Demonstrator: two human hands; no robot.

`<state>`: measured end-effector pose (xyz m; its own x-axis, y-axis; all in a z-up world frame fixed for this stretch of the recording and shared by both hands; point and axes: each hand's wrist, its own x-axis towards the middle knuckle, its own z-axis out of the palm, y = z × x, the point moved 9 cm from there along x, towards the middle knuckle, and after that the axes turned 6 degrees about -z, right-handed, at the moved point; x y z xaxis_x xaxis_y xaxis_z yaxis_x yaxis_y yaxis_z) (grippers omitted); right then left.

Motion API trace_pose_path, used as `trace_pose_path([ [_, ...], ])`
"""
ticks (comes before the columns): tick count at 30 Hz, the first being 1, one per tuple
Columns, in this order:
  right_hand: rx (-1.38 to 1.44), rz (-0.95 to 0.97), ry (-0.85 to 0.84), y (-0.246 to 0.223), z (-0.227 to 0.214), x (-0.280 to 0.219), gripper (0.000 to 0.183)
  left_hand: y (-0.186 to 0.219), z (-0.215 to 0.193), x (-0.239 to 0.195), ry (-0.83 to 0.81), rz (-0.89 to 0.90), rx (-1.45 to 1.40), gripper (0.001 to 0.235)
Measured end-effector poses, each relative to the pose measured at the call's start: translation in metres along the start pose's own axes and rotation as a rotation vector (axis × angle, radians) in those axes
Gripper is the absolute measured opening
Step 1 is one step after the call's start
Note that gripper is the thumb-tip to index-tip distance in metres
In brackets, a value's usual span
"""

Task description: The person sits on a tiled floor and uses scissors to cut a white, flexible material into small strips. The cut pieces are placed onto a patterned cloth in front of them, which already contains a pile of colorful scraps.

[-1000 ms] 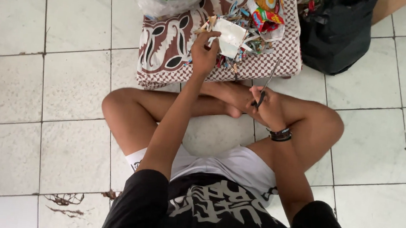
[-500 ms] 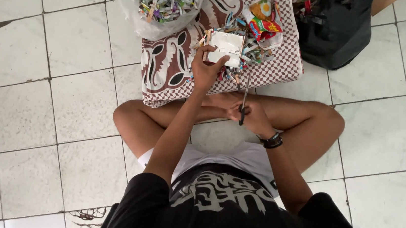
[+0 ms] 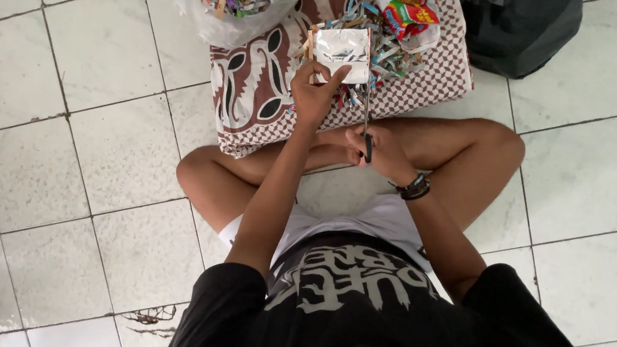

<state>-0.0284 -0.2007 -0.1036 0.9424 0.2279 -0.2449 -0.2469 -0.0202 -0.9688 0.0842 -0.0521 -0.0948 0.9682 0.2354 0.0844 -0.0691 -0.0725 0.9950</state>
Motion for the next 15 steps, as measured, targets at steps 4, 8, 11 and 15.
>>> trace_pose_path([
  [4,0.002,-0.014,0.031,-0.004,-0.002,0.003,0.041,0.010,0.002,0.000,-0.033,0.056,0.000,0.045],
  [8,-0.032,0.004,0.036,-0.016,-0.005,0.003,0.047,0.027,0.002,-0.003,-0.077,0.146,-0.061,0.043],
  [11,-0.041,-0.020,0.035,-0.024,-0.005,0.007,0.048,0.034,0.002,-0.003,-0.096,0.158,-0.069,0.042],
  [15,-0.095,-0.061,0.025,-0.020,-0.010,0.016,0.053,0.022,0.002,0.000,-0.106,0.137,-0.083,0.046],
])
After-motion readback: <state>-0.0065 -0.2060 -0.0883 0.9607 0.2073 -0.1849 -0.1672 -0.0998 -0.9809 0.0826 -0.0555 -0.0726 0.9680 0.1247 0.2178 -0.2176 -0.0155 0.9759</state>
